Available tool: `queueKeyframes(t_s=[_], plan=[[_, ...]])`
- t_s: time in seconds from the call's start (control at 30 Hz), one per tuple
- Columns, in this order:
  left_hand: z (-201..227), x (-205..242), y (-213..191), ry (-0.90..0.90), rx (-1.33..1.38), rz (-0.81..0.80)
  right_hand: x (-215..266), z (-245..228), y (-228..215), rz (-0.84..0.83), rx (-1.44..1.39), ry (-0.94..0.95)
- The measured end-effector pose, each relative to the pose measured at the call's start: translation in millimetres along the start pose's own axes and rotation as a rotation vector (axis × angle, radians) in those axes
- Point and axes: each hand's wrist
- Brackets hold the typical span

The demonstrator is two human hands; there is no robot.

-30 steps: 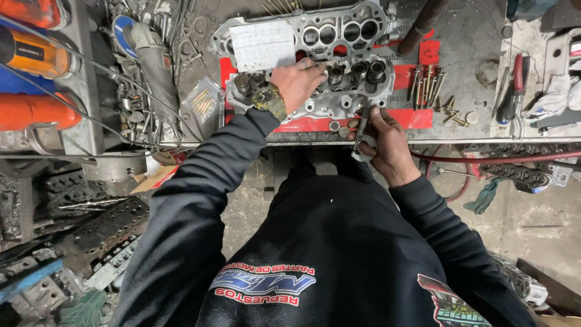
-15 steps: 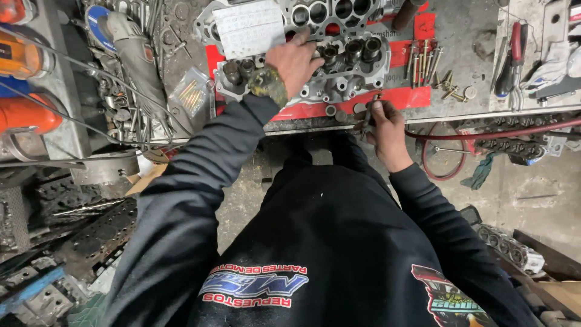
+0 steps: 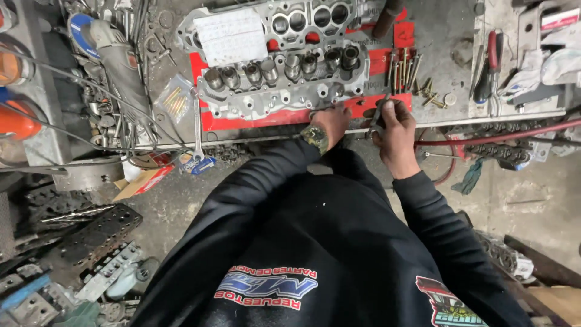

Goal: The person places small metal components into the cylinder head using a pair of pliers. They then use a micrometer to measure the diameter of the components inside the head, adjusting the tool and checking the readings repeatedly.

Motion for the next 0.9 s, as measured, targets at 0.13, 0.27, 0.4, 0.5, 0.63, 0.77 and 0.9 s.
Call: queueKeyframes(t_s=[0.13, 0.27, 0.4, 0.5, 0.63, 0.77, 0.9], plan=[[2, -20, -28, -0.044, -0.046, -0.061, -12, -9, -12, -0.095, 0.006, 0.007], [-5, -52, -118, 0.305, 0.017, -0.055, -41, -4, -24, -0.161, 0.09, 0.014], [21, -51, -186, -0.047, 0.269, -0.344, -38, -46, -18, -0.3, 0.014, 0.077], [-5, -38, -188, -0.322, 1.029, -0.562, -49, -51, -16, -0.388, -0.042, 0.105], [7, -35, -211, -0.598, 1.204, -0.488, -51, -64, -4, -0.455, -0.116, 0.167], [11, -49, -278, -0.787, 1.752, -0.531, -55, -78, 11, -0.487, -0.201, 0.228], [-3, -51, -283, -0.635, 1.755, -0.568, -49, -89, 26, -0.479, -0.224, 0.23]])
Point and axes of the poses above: each hand's wrist, its own x-axis away from the middle knuckle, its own y-axis out of the palm, z = x × y, and after that the axes turned 6 degrees about -y, right-handed
